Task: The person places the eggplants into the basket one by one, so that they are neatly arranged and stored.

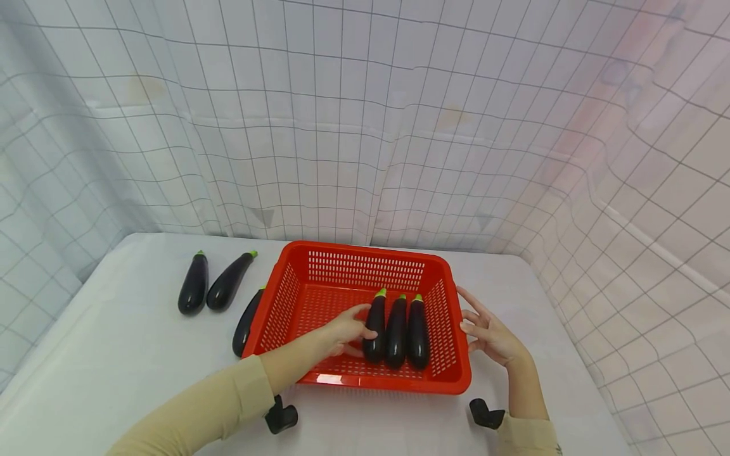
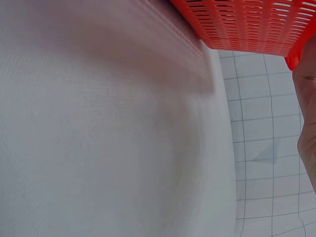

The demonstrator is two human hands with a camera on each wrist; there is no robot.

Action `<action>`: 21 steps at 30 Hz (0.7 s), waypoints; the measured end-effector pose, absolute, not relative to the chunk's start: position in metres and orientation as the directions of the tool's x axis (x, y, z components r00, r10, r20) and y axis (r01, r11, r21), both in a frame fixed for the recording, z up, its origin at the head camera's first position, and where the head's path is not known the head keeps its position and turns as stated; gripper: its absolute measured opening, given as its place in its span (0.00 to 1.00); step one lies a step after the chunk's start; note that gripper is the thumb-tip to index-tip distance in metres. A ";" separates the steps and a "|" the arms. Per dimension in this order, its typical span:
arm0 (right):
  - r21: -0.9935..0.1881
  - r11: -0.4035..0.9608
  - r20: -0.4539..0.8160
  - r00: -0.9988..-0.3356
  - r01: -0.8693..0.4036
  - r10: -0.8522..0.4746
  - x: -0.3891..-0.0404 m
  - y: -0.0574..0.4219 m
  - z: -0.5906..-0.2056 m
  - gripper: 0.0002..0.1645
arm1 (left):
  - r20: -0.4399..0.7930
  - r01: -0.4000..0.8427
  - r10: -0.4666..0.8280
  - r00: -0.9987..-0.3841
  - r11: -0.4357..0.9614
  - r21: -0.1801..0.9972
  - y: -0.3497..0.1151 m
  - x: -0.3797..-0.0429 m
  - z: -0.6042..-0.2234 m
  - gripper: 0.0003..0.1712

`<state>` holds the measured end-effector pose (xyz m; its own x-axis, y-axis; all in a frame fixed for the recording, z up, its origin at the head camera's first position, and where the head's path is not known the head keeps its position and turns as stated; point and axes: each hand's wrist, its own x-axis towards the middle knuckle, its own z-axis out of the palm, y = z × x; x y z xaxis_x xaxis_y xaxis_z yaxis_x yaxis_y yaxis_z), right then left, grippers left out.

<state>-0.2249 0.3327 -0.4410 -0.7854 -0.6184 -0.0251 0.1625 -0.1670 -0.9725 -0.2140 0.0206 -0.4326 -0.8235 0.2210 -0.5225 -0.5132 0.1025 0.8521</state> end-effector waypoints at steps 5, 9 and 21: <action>-0.970 -0.178 -0.019 -0.779 0.167 -0.627 -0.225 0.333 -0.441 0.41 | -0.522 -0.510 0.211 -0.826 0.115 0.853 0.020 -0.214 -0.433 0.38; -0.970 -0.178 -0.020 -0.781 0.167 -0.624 -0.225 0.333 -0.441 0.41 | -0.517 -0.499 0.219 -0.828 0.133 0.856 0.020 -0.214 -0.434 0.37; -0.972 -0.167 -0.030 -0.788 0.167 -0.615 -0.224 0.333 -0.441 0.40 | -0.529 -0.505 0.255 -0.809 0.159 0.849 0.020 -0.217 -0.436 0.36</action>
